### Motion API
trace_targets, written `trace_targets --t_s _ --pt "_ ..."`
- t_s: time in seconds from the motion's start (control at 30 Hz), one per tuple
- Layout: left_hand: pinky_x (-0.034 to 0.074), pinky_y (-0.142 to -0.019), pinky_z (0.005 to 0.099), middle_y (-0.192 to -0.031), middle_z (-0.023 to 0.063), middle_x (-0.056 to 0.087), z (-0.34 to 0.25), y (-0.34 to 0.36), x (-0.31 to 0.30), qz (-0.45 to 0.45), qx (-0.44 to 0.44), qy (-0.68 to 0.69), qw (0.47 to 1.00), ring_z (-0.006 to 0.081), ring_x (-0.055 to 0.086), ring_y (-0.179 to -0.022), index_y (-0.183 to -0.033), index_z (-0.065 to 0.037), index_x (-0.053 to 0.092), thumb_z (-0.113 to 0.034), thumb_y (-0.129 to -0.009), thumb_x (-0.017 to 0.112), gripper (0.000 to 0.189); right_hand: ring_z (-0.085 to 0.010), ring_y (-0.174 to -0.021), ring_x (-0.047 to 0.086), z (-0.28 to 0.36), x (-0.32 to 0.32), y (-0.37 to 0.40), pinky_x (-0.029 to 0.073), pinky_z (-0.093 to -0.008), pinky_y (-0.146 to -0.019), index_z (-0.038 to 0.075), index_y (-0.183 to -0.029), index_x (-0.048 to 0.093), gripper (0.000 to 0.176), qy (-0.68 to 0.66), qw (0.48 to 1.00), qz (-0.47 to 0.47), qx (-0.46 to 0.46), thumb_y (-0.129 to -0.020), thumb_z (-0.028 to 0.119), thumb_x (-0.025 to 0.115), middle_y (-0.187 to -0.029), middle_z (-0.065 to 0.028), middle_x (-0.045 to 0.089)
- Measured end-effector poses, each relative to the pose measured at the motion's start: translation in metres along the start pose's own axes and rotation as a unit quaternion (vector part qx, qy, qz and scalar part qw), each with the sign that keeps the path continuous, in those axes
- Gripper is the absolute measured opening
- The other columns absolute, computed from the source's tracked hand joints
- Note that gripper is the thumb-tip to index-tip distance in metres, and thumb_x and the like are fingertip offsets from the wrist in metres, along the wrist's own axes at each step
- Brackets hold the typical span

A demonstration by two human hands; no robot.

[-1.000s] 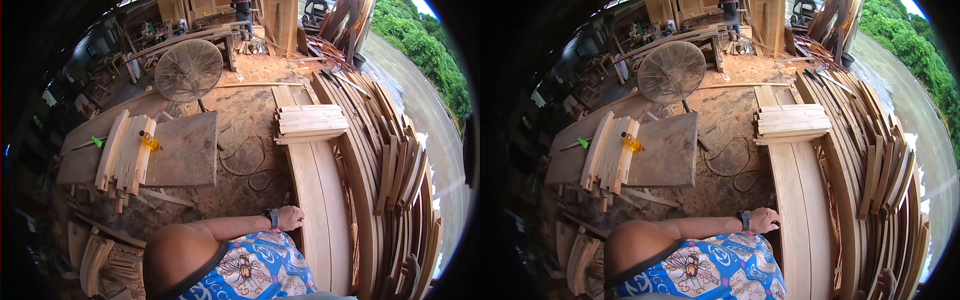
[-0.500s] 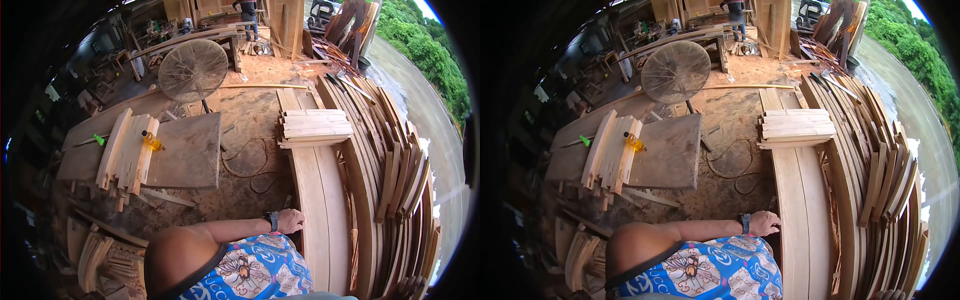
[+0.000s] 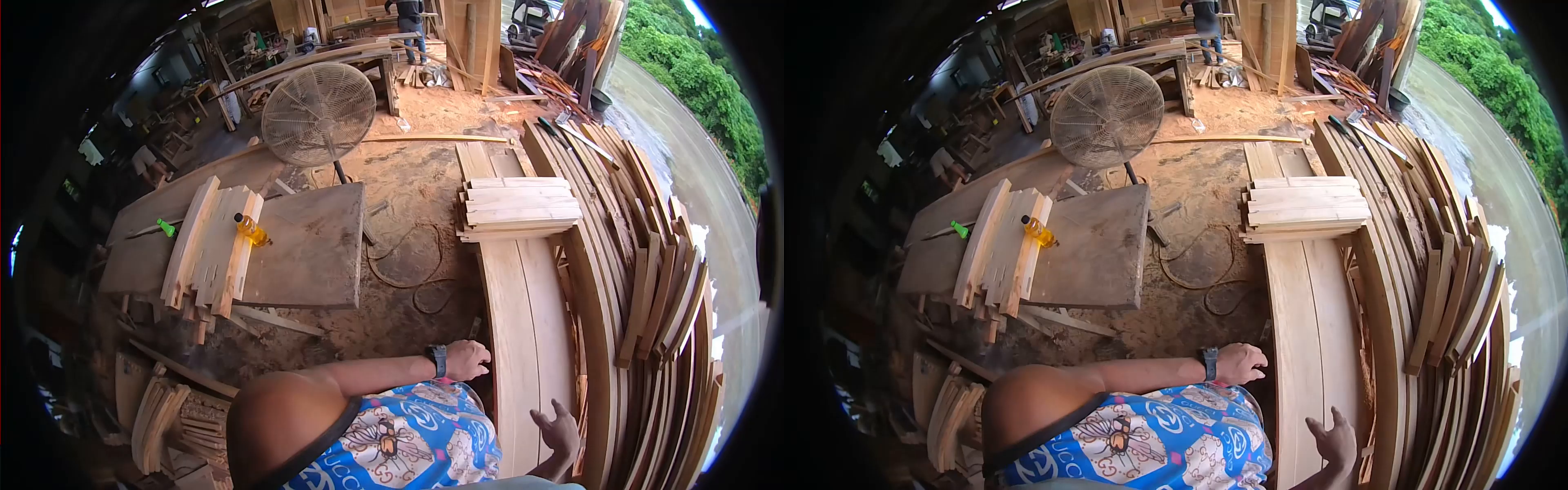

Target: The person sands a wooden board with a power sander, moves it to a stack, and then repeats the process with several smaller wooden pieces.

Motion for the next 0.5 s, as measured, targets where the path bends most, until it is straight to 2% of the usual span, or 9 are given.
trace_targets --t_s 0.03,0.07,0.1,0.13,0.3,0.37,0.4,0.43,0.5 --pt "0.057 -0.080 0.0479 -0.098 0.0181 0.074 -0.005 0.003 -0.003 0.020 -0.006 -0.004 1.000 0.0377 0.072 -0.092 -0.106 -0.002 0.075 -0.029 -0.089 0.074 0.032 -0.0408 -0.099 0.074 -0.004 -0.013 0.008 0.058 -0.0555 -0.089 -0.006 -0.147 0.052 0.068 0.271 0.951 -0.145 0.013 -0.095 0.034 0.073 -0.107 -0.0256 0.074" --pt "0.057 -0.081 0.0481 -0.100 0.0187 0.074 -0.010 0.001 -0.010 0.024 -0.018 0.009 1.000 0.0383 0.072 -0.093 -0.107 -0.002 0.076 -0.029 -0.089 0.074 0.033 -0.0391 -0.105 0.073 0.005 -0.019 0.015 0.057 -0.0560 -0.092 -0.006 -0.145 0.054 0.071 0.518 0.810 -0.275 0.017 -0.093 0.036 0.076 -0.113 -0.0261 0.074" --pt "0.057 -0.081 0.0481 -0.100 0.0187 0.074 -0.008 0.002 -0.009 0.025 -0.022 0.008 0.999 0.0383 0.072 -0.093 -0.107 -0.002 0.076 -0.029 -0.089 0.074 0.033 -0.0414 -0.107 0.074 0.031 0.012 0.032 0.057 -0.0568 -0.095 -0.002 -0.146 0.055 0.068 0.133 0.953 -0.235 -0.135 -0.094 0.038 0.074 -0.117 -0.0224 0.075" --pt "0.057 -0.082 0.0482 -0.100 0.0191 0.074 -0.006 0.001 -0.008 -0.002 -0.012 0.011 1.000 0.0386 0.071 -0.093 -0.107 -0.002 0.076 -0.029 -0.089 0.074 0.033 -0.0414 -0.107 0.074 0.024 0.008 0.031 0.057 -0.0568 -0.095 -0.002 -0.146 0.055 0.068 0.132 0.953 -0.237 -0.132 -0.094 0.038 0.074 -0.117 -0.0224 0.075" --pt "0.057 -0.083 0.0484 -0.100 0.0202 0.074 -0.008 -0.007 -0.007 0.002 0.006 0.014 1.000 0.0399 0.071 -0.093 -0.106 0.000 0.076 -0.029 -0.089 0.074 0.034 -0.0400 -0.108 0.073 -0.048 -0.069 0.014 0.058 -0.0471 -0.098 -0.005 -0.143 0.056 0.079 0.691 0.660 -0.293 0.033 -0.087 0.046 0.079 -0.115 -0.0218 0.075" --pt "0.057 -0.083 0.0484 -0.101 0.0201 0.074 -0.012 -0.009 -0.014 0.001 0.000 0.016 1.000 0.0400 0.071 -0.093 -0.106 0.000 0.076 -0.029 -0.088 0.074 0.034 -0.0360 -0.111 0.072 -0.037 -0.099 0.036 0.058 -0.0461 -0.097 -0.002 -0.149 0.053 0.087 0.434 0.844 -0.290 0.122 -0.084 0.049 0.081 -0.125 -0.0189 0.072" --pt "0.057 -0.083 0.0484 -0.101 0.0201 0.074 -0.013 -0.010 -0.015 0.005 0.000 0.019 1.000 0.0401 0.071 -0.094 -0.106 0.000 0.076 -0.029 -0.088 0.074 0.034 -0.0350 -0.111 0.071 -0.027 -0.078 0.048 0.057 -0.0483 -0.097 0.000 -0.150 0.053 0.085 0.147 0.963 -0.224 -0.026 -0.086 0.050 0.079 -0.127 -0.0177 0.071" --pt "0.057 -0.083 0.0484 -0.101 0.0201 0.074 -0.010 -0.010 -0.012 0.007 0.001 0.019 1.000 0.0401 0.071 -0.094 -0.106 0.000 0.076 -0.029 -0.088 0.074 0.034 -0.0340 -0.110 0.071 -0.019 -0.060 0.060 0.057 -0.0506 -0.097 0.002 -0.150 0.054 0.082 -0.158 0.963 -0.134 -0.169 -0.088 0.051 0.078 -0.129 -0.0165 0.070" --pt "0.057 -0.082 0.0484 -0.101 0.0206 0.074 0.002 -0.011 -0.003 -0.006 -0.018 0.015 1.000 0.0401 0.071 -0.094 -0.107 0.001 0.076 -0.029 -0.088 0.074 0.035 -0.0343 -0.109 0.071 -0.038 -0.065 0.048 0.055 -0.0521 -0.100 0.005 -0.150 0.055 0.078 -0.118 0.972 -0.175 -0.105 -0.091 0.052 0.074 -0.127 -0.0157 0.070"
Point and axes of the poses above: each hand's wrist, its own y-axis away from the middle knuckle, its own x-axis out of the palm, z = x × y, the point moved 4 cm from there along -y, towards the middle knuckle
